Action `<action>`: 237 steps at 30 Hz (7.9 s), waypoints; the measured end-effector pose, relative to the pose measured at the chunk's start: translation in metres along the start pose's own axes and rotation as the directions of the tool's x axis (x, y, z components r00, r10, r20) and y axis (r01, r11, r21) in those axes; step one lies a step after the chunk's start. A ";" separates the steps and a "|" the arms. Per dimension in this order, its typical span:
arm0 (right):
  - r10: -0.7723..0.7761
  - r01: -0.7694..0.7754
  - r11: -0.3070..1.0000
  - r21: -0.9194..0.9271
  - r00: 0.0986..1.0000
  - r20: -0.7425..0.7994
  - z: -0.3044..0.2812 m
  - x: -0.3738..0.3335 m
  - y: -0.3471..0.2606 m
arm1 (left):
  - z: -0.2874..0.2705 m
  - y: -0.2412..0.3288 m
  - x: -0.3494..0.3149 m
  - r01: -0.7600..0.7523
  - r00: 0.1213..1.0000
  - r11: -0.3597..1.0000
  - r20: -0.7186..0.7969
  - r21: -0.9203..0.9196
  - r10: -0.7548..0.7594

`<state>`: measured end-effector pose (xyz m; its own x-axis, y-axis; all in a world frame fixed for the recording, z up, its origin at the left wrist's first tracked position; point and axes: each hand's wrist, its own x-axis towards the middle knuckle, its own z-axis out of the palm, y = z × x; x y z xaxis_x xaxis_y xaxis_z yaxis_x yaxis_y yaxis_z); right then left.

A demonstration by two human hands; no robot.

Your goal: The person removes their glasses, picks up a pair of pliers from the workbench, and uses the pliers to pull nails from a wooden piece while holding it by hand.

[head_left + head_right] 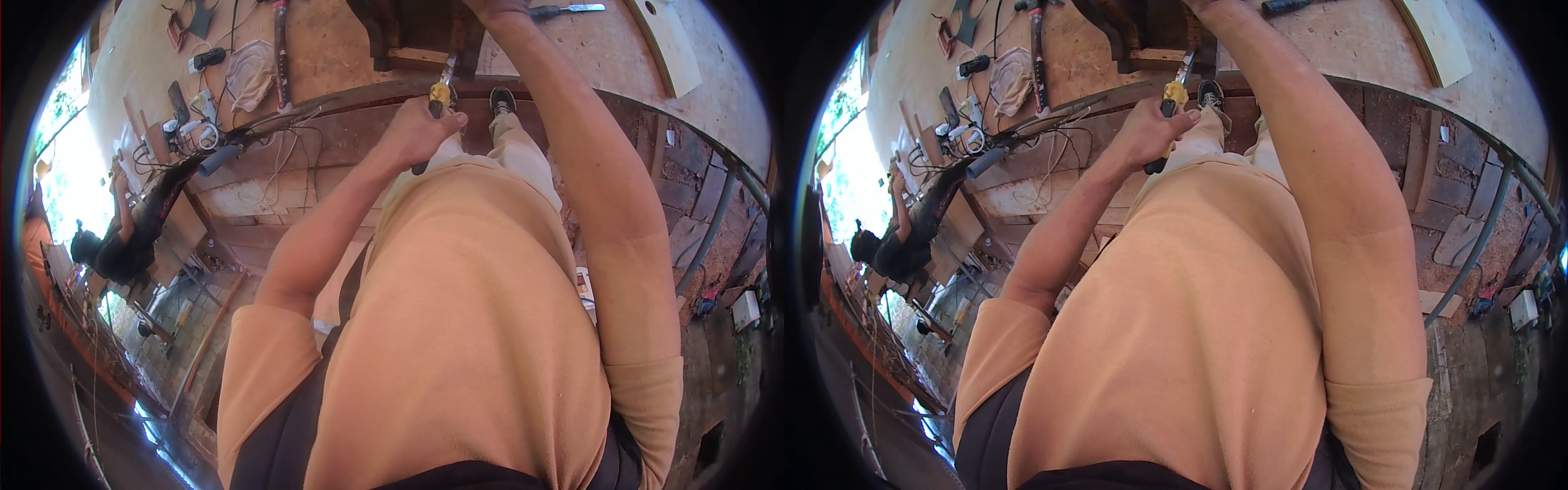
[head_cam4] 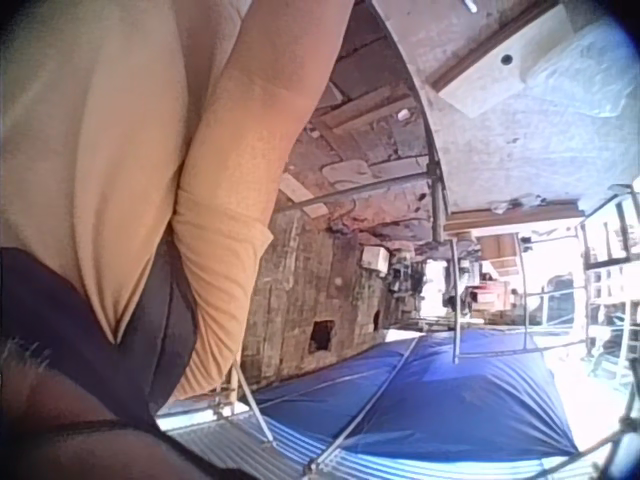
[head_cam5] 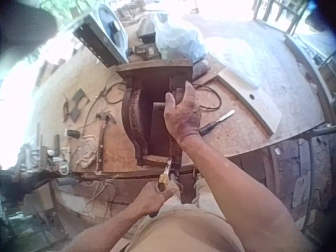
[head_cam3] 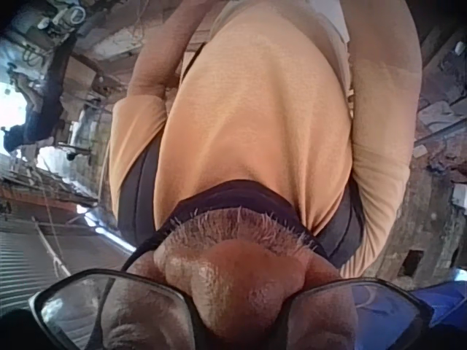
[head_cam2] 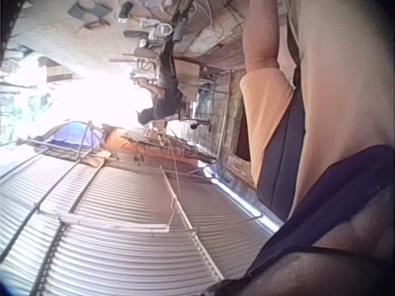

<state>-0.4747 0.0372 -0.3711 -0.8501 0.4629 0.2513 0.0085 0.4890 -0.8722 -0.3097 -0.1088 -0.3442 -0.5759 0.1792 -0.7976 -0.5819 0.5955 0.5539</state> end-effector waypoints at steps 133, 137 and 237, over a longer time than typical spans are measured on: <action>0.024 -0.027 1.000 0.016 0.990 0.139 -0.007 0.003 -0.010 | 0.000 -0.059 0.003 0.161 0.969 0.712 0.248 -0.683 0.019; -0.089 0.091 0.995 -0.050 0.996 0.030 0.001 0.007 0.012 | -0.010 -0.050 0.001 0.283 0.905 0.472 0.395 -0.835 0.156; -0.118 0.124 0.991 -0.054 0.988 0.105 -0.006 0.011 0.009 | 0.022 -0.109 0.064 -0.344 0.930 0.887 0.019 -0.310 0.367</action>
<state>-0.4811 0.0512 -0.3739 -0.8956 0.3221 0.3067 -0.0683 0.5817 -0.8105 -0.2702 -0.1449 -0.4607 -0.7386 0.3998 -0.5429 -0.4957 0.2239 0.8392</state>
